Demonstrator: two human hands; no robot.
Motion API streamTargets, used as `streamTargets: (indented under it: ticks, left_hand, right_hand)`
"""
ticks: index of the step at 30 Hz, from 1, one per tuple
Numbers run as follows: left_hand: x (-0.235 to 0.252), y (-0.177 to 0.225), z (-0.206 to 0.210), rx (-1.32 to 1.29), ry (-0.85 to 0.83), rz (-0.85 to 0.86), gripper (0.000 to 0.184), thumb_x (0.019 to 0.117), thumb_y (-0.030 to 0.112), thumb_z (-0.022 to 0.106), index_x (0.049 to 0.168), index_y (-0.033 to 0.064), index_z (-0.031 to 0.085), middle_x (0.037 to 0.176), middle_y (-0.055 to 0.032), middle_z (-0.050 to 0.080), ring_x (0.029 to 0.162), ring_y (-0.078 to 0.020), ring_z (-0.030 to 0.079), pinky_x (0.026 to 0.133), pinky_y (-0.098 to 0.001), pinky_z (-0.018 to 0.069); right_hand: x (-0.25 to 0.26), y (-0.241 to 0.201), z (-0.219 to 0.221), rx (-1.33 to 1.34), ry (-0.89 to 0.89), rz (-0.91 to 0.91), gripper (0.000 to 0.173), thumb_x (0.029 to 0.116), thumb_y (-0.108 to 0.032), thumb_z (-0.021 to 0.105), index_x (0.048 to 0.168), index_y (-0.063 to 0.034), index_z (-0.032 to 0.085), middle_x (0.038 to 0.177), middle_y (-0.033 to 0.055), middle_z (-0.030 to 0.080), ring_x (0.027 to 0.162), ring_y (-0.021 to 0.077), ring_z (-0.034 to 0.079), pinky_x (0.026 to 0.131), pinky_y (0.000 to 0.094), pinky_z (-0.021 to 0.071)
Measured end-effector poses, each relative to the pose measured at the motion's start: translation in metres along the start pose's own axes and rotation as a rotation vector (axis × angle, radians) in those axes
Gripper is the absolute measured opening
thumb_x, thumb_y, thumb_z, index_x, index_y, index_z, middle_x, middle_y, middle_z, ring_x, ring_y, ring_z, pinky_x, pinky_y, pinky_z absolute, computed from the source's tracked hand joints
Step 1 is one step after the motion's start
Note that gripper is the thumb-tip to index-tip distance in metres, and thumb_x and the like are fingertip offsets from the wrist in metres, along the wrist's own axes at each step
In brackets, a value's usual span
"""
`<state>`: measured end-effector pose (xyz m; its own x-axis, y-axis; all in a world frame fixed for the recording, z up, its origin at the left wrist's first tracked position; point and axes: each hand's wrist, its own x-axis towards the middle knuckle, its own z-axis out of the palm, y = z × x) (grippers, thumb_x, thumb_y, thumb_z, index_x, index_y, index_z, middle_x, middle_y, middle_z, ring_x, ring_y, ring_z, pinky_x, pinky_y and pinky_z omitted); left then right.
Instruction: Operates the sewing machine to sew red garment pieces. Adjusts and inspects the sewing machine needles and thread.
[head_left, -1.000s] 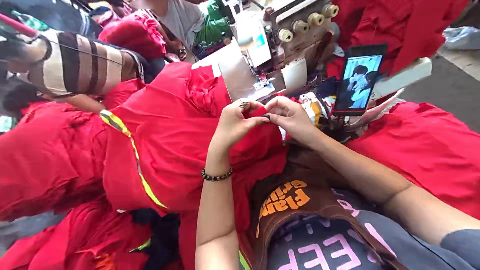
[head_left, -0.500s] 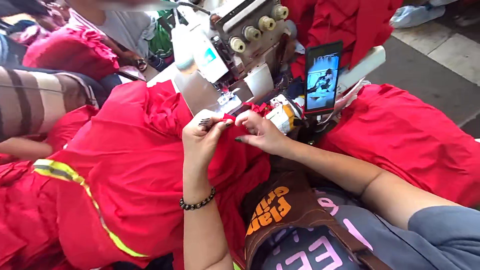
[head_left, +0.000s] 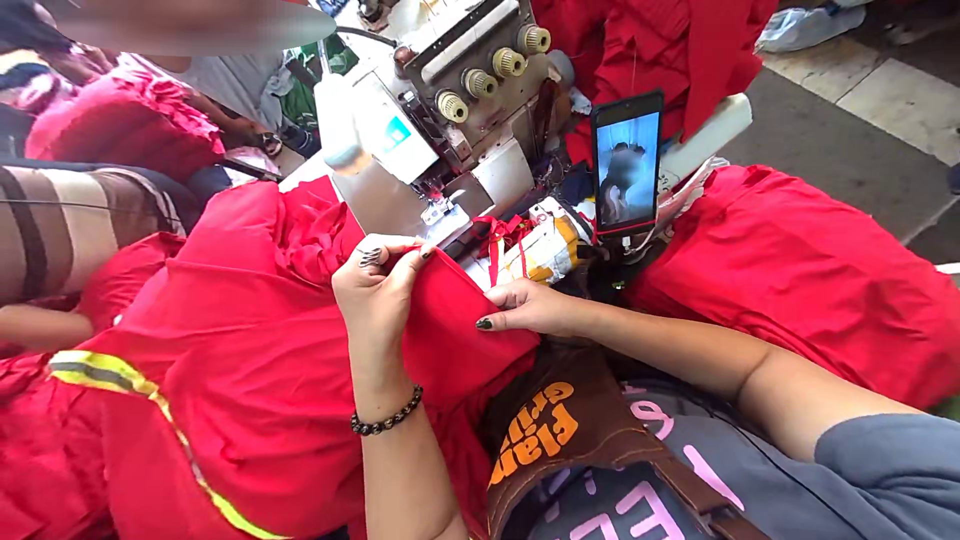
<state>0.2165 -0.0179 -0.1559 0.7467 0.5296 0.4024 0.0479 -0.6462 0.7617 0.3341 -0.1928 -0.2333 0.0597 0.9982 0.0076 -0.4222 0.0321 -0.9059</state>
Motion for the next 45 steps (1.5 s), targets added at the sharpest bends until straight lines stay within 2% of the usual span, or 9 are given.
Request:
streamTargets:
  ticks: [13,17,22,24,27,31,36,42,45]
  left_hand:
    - [0.015,-0.024,0.010,0.193,-0.046,-0.128,0.007,0.0887,0.010,0.078,0.095,0.0069,0.076,0.099,-0.0005,0.073,0.089,-0.0024,0.067,0.082,-0.0244,0.0549]
    - [0.016,-0.022,0.007,0.217,-0.061,-0.147,0.008,0.0878,0.011,0.079,0.092,0.0082,0.073,0.094,0.0013,0.071,0.082,-0.0017,0.065,0.074,-0.0230,0.0541]
    - [0.004,-0.018,0.016,0.220,0.020,-0.033,0.028,0.0795,0.009,0.084,0.098,0.0079,0.063,0.087,-0.0052,0.066,0.075,-0.0128,0.063,0.066,-0.0310,0.0547]
    - [-0.003,-0.018,0.021,0.363,0.077,0.078,0.024,0.0847,0.015,0.082,0.100,0.0062,0.066,0.098,-0.0088,0.067,0.090,-0.0197,0.064,0.078,-0.0386,0.0544]
    - [-0.010,-0.014,0.031,0.752,0.144,0.232,0.020,0.0984,0.025,0.068,0.103,0.0064,0.073,0.119,-0.0169,0.065,0.121,-0.0379,0.056,0.104,-0.0577,0.0400]
    - [-0.030,-0.014,0.072,0.898,0.330,0.134,0.024,0.1031,0.022,0.060,0.116,0.0099,0.076,0.122,-0.0143,0.068,0.122,-0.0334,0.059,0.107,-0.0515,0.0425]
    - [-0.044,-0.004,0.103,0.853,0.323,0.052,0.035,0.1042,0.010,0.052,0.135,0.0115,0.067,0.142,-0.0098,0.062,0.136,-0.0278,0.054,0.115,-0.0449,0.0386]
    - [-0.026,0.001,0.105,0.891,0.260,0.035,0.037,0.1059,0.014,0.050,0.141,0.0123,0.063,0.144,-0.0103,0.061,0.136,-0.0268,0.055,0.113,-0.0425,0.0416]
    - [-0.018,-0.003,0.101,0.851,0.261,0.038,0.031,0.1069,0.017,0.049,0.126,0.0020,0.068,0.132,-0.0154,0.067,0.129,-0.0305,0.060,0.112,-0.0462,0.0432]
  right_hand:
    - [-0.003,0.013,-0.012,-0.043,0.011,0.038,0.021,0.0932,-0.002,0.070,0.113,0.0037,0.066,0.104,0.0040,0.071,0.094,0.0032,0.067,0.089,0.0245,0.0564]
    - [-0.006,0.023,-0.013,-0.194,-0.065,0.081,0.010,0.0949,-0.008,0.070,0.097,0.0018,0.067,0.089,0.0010,0.068,0.083,0.0001,0.063,0.079,0.0219,0.0533]
    - [-0.016,0.032,-0.019,-0.455,-0.060,0.084,0.027,0.1005,-0.020,0.064,0.088,0.0034,0.066,0.081,0.0045,0.062,0.076,0.0036,0.055,0.073,0.0247,0.0457]
    - [-0.019,0.031,-0.019,-0.411,-0.018,0.100,0.024,0.1001,-0.021,0.064,0.093,0.0012,0.068,0.086,0.0023,0.066,0.080,0.0008,0.059,0.078,0.0231,0.0494]
    - [-0.024,0.029,-0.017,-0.325,0.024,0.108,0.019,0.0997,-0.019,0.065,0.096,-0.0018,0.070,0.089,-0.0017,0.068,0.083,-0.0027,0.062,0.079,0.0196,0.0518]
    - [-0.033,0.031,-0.016,-0.271,0.042,0.093,0.017,0.0995,-0.018,0.065,0.098,-0.0018,0.072,0.092,-0.0023,0.071,0.087,-0.0035,0.064,0.083,0.0187,0.0530]
    - [-0.049,0.033,-0.019,-0.164,-0.003,0.059,0.015,0.0997,-0.016,0.064,0.099,-0.0033,0.072,0.094,-0.0042,0.072,0.090,-0.0016,0.066,0.085,0.0210,0.0550]
    - [-0.051,0.022,-0.020,-0.007,0.076,0.024,0.012,0.1011,-0.012,0.060,0.103,-0.0053,0.070,0.097,-0.0042,0.072,0.092,0.0031,0.068,0.087,0.0257,0.0572]
    - [-0.042,0.019,-0.020,-0.010,0.116,0.003,0.013,0.1016,-0.011,0.059,0.104,-0.0041,0.070,0.096,-0.0032,0.073,0.092,0.0041,0.069,0.087,0.0262,0.0579]
